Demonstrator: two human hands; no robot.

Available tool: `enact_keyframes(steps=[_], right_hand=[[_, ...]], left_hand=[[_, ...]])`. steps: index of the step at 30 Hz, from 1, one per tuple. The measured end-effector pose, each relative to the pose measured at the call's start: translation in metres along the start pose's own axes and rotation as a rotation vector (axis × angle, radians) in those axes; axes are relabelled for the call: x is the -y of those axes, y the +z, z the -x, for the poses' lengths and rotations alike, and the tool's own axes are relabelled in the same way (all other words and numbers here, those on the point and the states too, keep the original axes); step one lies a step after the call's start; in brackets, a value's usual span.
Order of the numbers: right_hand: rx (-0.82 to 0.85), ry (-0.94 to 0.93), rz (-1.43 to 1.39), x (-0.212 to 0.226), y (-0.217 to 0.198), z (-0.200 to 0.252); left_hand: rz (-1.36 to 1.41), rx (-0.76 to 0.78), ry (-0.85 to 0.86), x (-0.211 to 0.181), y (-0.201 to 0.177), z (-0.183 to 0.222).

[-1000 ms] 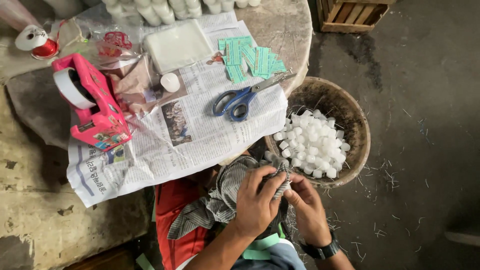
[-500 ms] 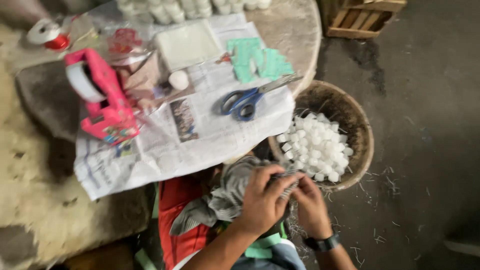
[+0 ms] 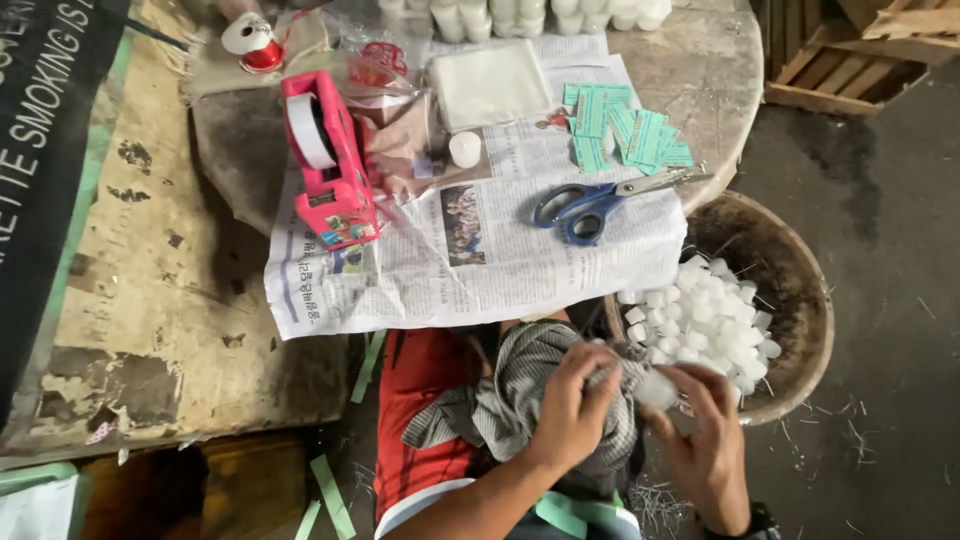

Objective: Trimming small white candles with scissors and placing them into a collection area

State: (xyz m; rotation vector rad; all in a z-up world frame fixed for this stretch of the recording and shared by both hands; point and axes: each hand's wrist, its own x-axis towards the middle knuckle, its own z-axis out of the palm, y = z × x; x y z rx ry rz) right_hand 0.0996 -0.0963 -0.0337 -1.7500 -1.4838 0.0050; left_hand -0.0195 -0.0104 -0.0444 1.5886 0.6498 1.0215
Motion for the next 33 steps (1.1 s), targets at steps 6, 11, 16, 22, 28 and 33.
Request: enact_keyframes(steps=[6, 11, 16, 22, 28, 33], right_hand=[[0.211, 0.604, -0.724, -0.01, 0.007, 0.015], [0.092, 0.491, -0.878, 0.008, 0.005, 0.01], [0.008, 0.164, -0.501, 0.019, 0.004, -0.002], [0.005, 0.157, -0.491, 0.011, 0.01, -0.035], [0.132, -0.209, -0.155, 0.054, 0.014, -0.137], [0.124, -0.281, 0.054, 0.037, 0.103, -0.233]], left_hand=[[-0.177, 0.062, 0.311, -0.011, -0.011, -0.008], [0.019, 0.015, 0.111, -0.015, -0.006, -0.017], [0.134, 0.056, -0.919, -0.032, -0.002, -0.018], [0.016, 0.516, -0.808, -0.017, -0.017, 0.01], [-0.015, 0.698, -0.602, 0.004, -0.034, 0.029], [-0.131, 0.806, -0.735, -0.08, -0.063, 0.002]])
